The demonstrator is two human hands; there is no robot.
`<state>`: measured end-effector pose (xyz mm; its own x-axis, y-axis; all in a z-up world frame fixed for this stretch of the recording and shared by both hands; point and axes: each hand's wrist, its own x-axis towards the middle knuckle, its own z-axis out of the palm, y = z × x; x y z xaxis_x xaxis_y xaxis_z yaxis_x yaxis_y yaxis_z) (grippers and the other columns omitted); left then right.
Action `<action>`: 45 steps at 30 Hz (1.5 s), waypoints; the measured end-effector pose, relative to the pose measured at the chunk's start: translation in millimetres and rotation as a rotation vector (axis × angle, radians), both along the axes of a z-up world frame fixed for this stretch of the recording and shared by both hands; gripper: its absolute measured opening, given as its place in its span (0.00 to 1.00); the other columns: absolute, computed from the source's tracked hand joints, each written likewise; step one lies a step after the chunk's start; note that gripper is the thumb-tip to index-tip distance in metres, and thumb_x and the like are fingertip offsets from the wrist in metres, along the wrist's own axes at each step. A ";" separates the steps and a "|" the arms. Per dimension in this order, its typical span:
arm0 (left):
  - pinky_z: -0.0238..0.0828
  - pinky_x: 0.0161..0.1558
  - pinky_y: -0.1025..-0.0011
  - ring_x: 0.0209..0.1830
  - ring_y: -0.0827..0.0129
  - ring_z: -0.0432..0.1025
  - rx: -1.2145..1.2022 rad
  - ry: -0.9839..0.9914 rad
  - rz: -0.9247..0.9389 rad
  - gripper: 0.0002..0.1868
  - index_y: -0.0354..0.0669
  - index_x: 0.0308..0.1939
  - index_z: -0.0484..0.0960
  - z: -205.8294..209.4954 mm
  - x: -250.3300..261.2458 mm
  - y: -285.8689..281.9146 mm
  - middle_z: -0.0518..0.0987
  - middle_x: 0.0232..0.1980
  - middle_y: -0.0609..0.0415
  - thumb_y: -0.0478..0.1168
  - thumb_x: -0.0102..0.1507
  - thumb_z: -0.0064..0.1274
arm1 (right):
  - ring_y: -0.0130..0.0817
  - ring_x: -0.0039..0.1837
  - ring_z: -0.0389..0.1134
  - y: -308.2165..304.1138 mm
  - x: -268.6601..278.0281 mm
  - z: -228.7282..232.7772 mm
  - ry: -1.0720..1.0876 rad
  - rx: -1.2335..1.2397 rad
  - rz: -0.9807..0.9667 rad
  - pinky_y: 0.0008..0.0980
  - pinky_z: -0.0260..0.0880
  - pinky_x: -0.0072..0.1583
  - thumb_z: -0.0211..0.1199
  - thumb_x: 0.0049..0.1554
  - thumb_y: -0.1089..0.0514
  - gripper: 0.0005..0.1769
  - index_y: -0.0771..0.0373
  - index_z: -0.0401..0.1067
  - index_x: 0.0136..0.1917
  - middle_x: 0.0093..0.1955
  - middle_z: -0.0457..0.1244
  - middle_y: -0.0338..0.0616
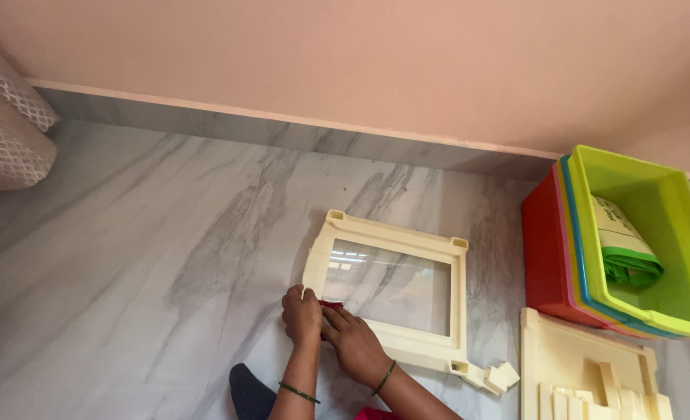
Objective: The person assembles a rectangular plastic frame by inserting small plastic corner pieces into the frame slots. They then use a red cloth to wipe the frame surface.
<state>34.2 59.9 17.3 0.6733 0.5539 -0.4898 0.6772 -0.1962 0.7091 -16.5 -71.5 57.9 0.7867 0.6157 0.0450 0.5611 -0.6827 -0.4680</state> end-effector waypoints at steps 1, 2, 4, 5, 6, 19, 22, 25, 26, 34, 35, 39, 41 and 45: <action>0.59 0.68 0.48 0.70 0.50 0.66 -0.011 0.012 0.008 0.26 0.50 0.66 0.74 4.8 -0.4 -0.6 0.70 0.72 0.54 0.53 0.67 0.39 | 0.57 0.73 0.59 2.1 4.2 -1.4 -0.022 0.049 0.008 0.49 0.63 0.66 0.56 0.54 0.64 0.24 0.60 0.73 0.64 0.75 0.59 0.52; 0.58 0.69 0.47 0.70 0.51 0.66 -0.022 0.025 0.017 0.26 0.51 0.66 0.74 9.5 -1.1 -1.6 0.70 0.72 0.55 0.54 0.67 0.38 | 0.55 0.71 0.61 4.4 9.3 -2.4 -0.043 0.097 0.016 0.47 0.64 0.66 0.56 0.55 0.64 0.22 0.60 0.74 0.63 0.74 0.61 0.52; 0.55 0.70 0.46 0.71 0.51 0.65 -0.030 0.040 0.029 0.27 0.52 0.67 0.74 17.4 -2.1 -3.1 0.70 0.72 0.55 0.56 0.68 0.36 | 0.54 0.68 0.63 10.7 19.1 -3.6 -0.034 0.149 0.010 0.46 0.66 0.64 0.57 0.55 0.63 0.21 0.62 0.75 0.62 0.70 0.64 0.52; 0.54 0.70 0.45 0.71 0.51 0.65 -0.028 0.042 0.030 0.28 0.52 0.67 0.73 20.2 -2.7 -4.3 0.70 0.72 0.55 0.56 0.68 0.36 | 0.53 0.65 0.64 14.9 25.3 -4.0 -0.004 0.152 -0.006 0.45 0.67 0.63 0.58 0.54 0.63 0.22 0.64 0.74 0.62 0.68 0.65 0.51; 0.52 0.71 0.45 0.72 0.51 0.64 -0.025 0.043 0.031 0.28 0.52 0.67 0.73 21.9 -3.4 -6.2 0.70 0.73 0.55 0.57 0.68 0.35 | 0.53 0.62 0.65 18.4 32.0 -3.8 0.025 0.154 -0.022 0.45 0.68 0.62 0.58 0.53 0.64 0.22 0.66 0.73 0.62 0.65 0.66 0.51; 0.43 0.76 0.49 0.81 0.51 0.48 0.092 -0.251 -0.179 0.41 0.41 0.78 0.53 -38.6 9.4 -31.0 0.56 0.80 0.41 0.63 0.69 0.35 | 0.55 0.61 0.61 32.8 127.8 -19.2 -0.103 0.113 -0.263 0.44 0.68 0.61 0.61 0.50 0.64 0.28 0.61 0.73 0.65 0.67 0.62 0.52; 0.39 0.75 0.48 0.82 0.52 0.46 0.038 -0.330 -0.100 0.44 0.39 0.79 0.48 -42.1 6.3 -37.6 0.51 0.81 0.42 0.64 0.67 0.35 | 0.49 0.59 0.63 35.0 115.5 -18.4 -0.013 0.063 -0.213 0.41 0.68 0.60 0.61 0.52 0.59 0.23 0.58 0.75 0.61 0.62 0.65 0.46; 0.39 0.75 0.48 0.82 0.48 0.44 0.029 -0.448 -0.004 0.46 0.37 0.80 0.45 -40.5 6.3 -38.9 0.48 0.82 0.39 0.64 0.68 0.35 | 0.45 0.58 0.67 36.5 98.9 -10.7 0.099 0.130 -0.130 0.40 0.69 0.59 0.63 0.54 0.54 0.16 0.59 0.77 0.55 0.57 0.67 0.46; 0.39 0.76 0.49 0.82 0.45 0.43 0.043 -0.494 0.030 0.46 0.36 0.79 0.45 -40.4 6.4 -38.8 0.47 0.82 0.37 0.64 0.69 0.35 | 0.43 0.57 0.68 36.4 94.0 -7.9 0.251 0.176 -0.170 0.38 0.70 0.58 0.63 0.54 0.53 0.15 0.59 0.77 0.54 0.55 0.67 0.45; 0.30 0.75 0.42 0.83 0.47 0.37 0.121 -0.381 -0.159 0.47 0.42 0.81 0.41 -38.6 0.4 -48.0 0.44 0.84 0.45 0.67 0.67 0.30 | 0.47 0.57 0.66 34.0 126.7 0.6 -0.213 0.161 0.136 0.41 0.69 0.58 0.64 0.51 0.56 0.12 0.60 0.78 0.49 0.54 0.67 0.47; 0.26 0.75 0.41 0.83 0.48 0.35 0.130 -0.340 -0.219 0.47 0.43 0.81 0.41 -36.7 -1.0 -49.0 0.43 0.84 0.47 0.67 0.67 0.30 | 0.47 0.58 0.66 35.6 137.0 -2.5 -0.290 0.146 0.135 0.42 0.69 0.59 0.63 0.50 0.57 0.12 0.60 0.78 0.49 0.53 0.67 0.46; 0.17 0.76 0.42 0.85 0.48 0.26 0.178 -0.177 -0.411 0.46 0.46 0.81 0.42 -21.6 -4.9 -48.1 0.40 0.85 0.52 0.68 0.68 0.29 | 0.45 0.58 0.66 32.9 173.5 -18.6 -0.450 0.021 -0.073 0.40 0.70 0.59 0.60 0.51 0.63 0.17 0.58 0.79 0.53 0.56 0.67 0.44; 0.16 0.76 0.42 0.84 0.50 0.23 0.190 -0.118 -0.458 0.46 0.48 0.81 0.41 -5.4 -5.0 -45.2 0.38 0.85 0.52 0.69 0.68 0.31 | 0.46 0.58 0.66 24.6 178.3 -23.9 -0.412 -0.027 -0.104 0.41 0.69 0.58 0.59 0.49 0.65 0.20 0.59 0.79 0.55 0.57 0.67 0.44; 0.17 0.77 0.42 0.85 0.52 0.21 0.211 0.036 -0.584 0.49 0.47 0.81 0.42 36.7 -6.1 -39.9 0.34 0.86 0.51 0.68 0.66 0.41 | 0.47 0.57 0.66 8.0 173.3 -27.7 -0.363 -0.076 -0.166 0.41 0.70 0.59 0.59 0.48 0.67 0.24 0.59 0.78 0.58 0.60 0.67 0.44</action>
